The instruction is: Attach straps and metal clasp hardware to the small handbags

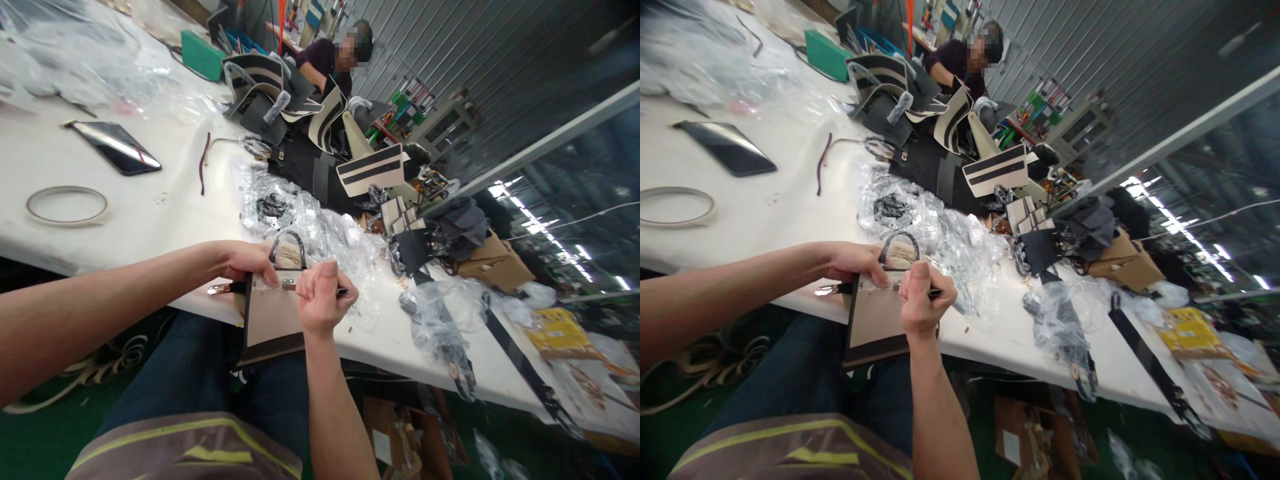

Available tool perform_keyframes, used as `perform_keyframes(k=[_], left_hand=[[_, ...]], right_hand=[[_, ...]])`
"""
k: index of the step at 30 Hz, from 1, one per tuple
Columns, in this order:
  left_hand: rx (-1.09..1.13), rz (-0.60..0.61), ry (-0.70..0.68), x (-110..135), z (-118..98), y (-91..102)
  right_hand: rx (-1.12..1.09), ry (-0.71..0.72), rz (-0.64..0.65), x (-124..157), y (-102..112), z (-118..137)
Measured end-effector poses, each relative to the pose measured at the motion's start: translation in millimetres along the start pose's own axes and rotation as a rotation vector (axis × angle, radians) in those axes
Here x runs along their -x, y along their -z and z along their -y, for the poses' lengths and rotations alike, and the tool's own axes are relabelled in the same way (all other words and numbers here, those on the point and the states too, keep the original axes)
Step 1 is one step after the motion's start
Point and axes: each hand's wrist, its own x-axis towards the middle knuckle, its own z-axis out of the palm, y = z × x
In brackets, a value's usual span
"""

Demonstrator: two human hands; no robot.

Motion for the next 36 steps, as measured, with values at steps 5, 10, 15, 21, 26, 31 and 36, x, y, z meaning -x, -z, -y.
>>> perform_keyframes(k=[5,10,15,21,26,31,36], left_hand=[[-0.017,-0.035,0.002,1,-3,-3.7],[-0.034,-0.055,0.052,0,-5,-4.4],[-0.026,-0.032,0.008,1,-5,-7.5],[-0.024,-0.038,-0.009,1,-4,-9.0],[-0.002,-0.033,-0.093,1,0,-7.8],[-0.034,-0.04,-0.05,-1,3,-5.0],[-0.042,-0.07,-0.007,3,-4,-9.2]], right_hand=[[-0.096,-0.149,-0.02,-26,0,8],[-0.041,-0.282,0.023,-72,-3,17],[0.001,-0.365,0.086,-83,-23,1],[0.057,-0.346,0.108,-69,-27,-3],[0.086,-0.159,0.026,-29,-15,2],[-0.022,-0.01,-0.1,-1,-6,-5],[-0.1,-0.038,-0.066,-13,1,3]])
